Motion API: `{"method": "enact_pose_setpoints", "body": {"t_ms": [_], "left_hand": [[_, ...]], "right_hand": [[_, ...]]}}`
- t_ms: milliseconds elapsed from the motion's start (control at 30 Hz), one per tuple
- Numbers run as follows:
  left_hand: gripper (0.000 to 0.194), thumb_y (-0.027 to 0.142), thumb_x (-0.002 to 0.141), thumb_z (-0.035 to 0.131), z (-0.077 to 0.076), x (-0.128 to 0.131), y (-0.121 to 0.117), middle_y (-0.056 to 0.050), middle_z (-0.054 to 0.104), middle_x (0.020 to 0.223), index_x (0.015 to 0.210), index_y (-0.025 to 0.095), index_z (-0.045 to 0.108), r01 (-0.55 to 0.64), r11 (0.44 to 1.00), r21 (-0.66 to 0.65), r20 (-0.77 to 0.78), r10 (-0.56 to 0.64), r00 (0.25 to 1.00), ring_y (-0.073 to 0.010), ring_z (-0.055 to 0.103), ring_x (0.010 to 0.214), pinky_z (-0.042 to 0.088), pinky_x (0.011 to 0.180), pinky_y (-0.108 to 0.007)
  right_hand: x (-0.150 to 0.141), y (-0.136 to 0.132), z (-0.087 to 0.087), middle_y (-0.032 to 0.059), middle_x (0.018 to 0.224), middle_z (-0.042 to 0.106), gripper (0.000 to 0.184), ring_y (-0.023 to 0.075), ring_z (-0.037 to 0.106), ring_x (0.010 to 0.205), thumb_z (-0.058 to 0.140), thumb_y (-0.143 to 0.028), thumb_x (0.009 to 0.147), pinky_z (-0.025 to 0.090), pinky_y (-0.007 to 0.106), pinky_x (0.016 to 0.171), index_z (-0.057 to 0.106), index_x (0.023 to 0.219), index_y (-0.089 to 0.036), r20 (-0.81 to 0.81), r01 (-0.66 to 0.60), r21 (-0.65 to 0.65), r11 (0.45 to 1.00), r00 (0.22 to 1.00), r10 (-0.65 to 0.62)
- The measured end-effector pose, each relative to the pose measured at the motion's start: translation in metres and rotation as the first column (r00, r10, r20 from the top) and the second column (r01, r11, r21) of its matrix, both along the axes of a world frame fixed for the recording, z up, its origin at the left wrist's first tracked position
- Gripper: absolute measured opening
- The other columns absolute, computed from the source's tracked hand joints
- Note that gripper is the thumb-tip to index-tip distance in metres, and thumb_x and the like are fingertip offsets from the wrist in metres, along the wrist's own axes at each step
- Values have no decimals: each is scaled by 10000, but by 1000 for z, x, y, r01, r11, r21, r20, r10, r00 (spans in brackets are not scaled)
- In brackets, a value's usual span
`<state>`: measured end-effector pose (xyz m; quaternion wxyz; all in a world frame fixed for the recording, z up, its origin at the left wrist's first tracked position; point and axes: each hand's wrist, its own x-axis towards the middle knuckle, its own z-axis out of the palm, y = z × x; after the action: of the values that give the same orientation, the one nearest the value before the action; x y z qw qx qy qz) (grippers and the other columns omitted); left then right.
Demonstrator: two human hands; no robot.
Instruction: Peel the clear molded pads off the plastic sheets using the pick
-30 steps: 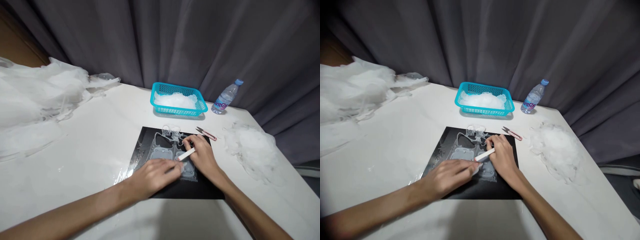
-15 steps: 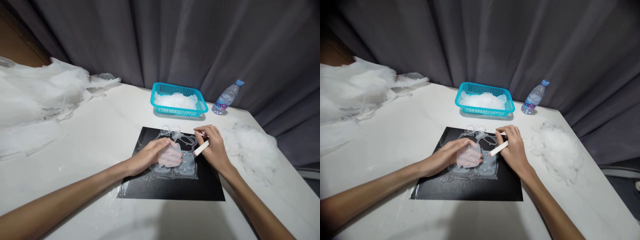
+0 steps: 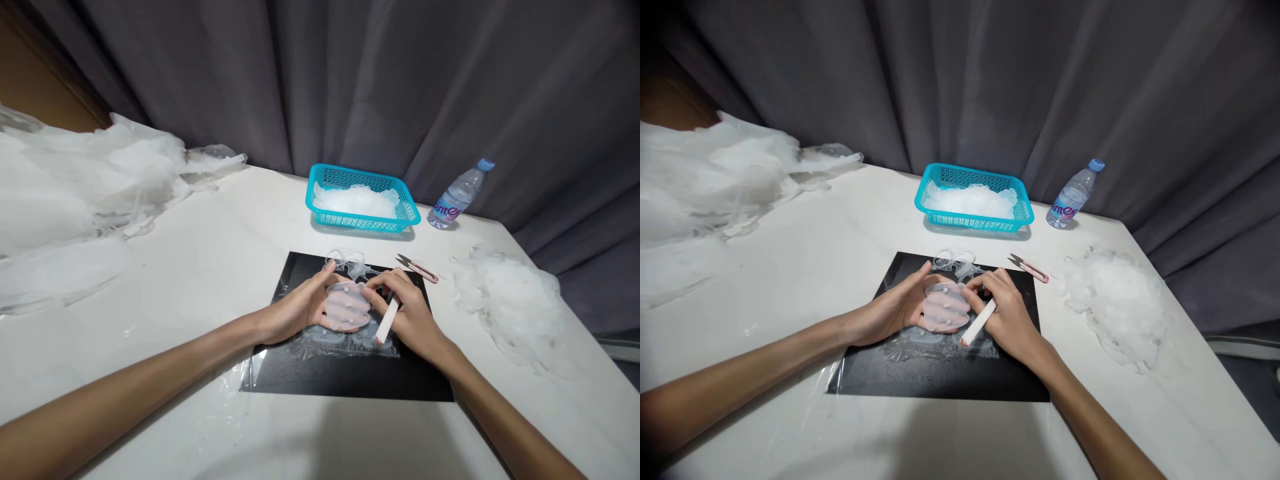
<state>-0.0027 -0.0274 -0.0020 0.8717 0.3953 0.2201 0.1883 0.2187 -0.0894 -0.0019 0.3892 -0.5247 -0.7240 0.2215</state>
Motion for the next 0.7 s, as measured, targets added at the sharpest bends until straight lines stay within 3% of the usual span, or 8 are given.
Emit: {"method": "enact_pose_setpoints", "body": {"t_ms": [467, 700], "left_hand": [[728, 743, 1009, 411, -1, -2, 2, -218, 764, 1158, 1257, 102, 651, 35, 999, 9, 28, -35, 999, -305, 753, 1082, 577, 1012, -490], [705, 703, 1027, 418, 2, -1, 1, -234, 755, 1183, 1265, 89, 668, 53, 998, 34, -1, -53, 999, -328, 737, 1115, 580, 1017, -521]], "right_hand": [[2, 0, -2, 24, 913, 668, 124, 199, 580, 850, 626, -324, 1033, 455, 342, 781, 716, 1000, -245, -61, 4, -81, 997, 998, -9], [1, -1, -3, 24, 917, 672, 114, 188, 585, 816, 625, -308, 1032, 476, 338, 767, 715, 1007, -243, -97, 4, -51, 999, 995, -9]]}}
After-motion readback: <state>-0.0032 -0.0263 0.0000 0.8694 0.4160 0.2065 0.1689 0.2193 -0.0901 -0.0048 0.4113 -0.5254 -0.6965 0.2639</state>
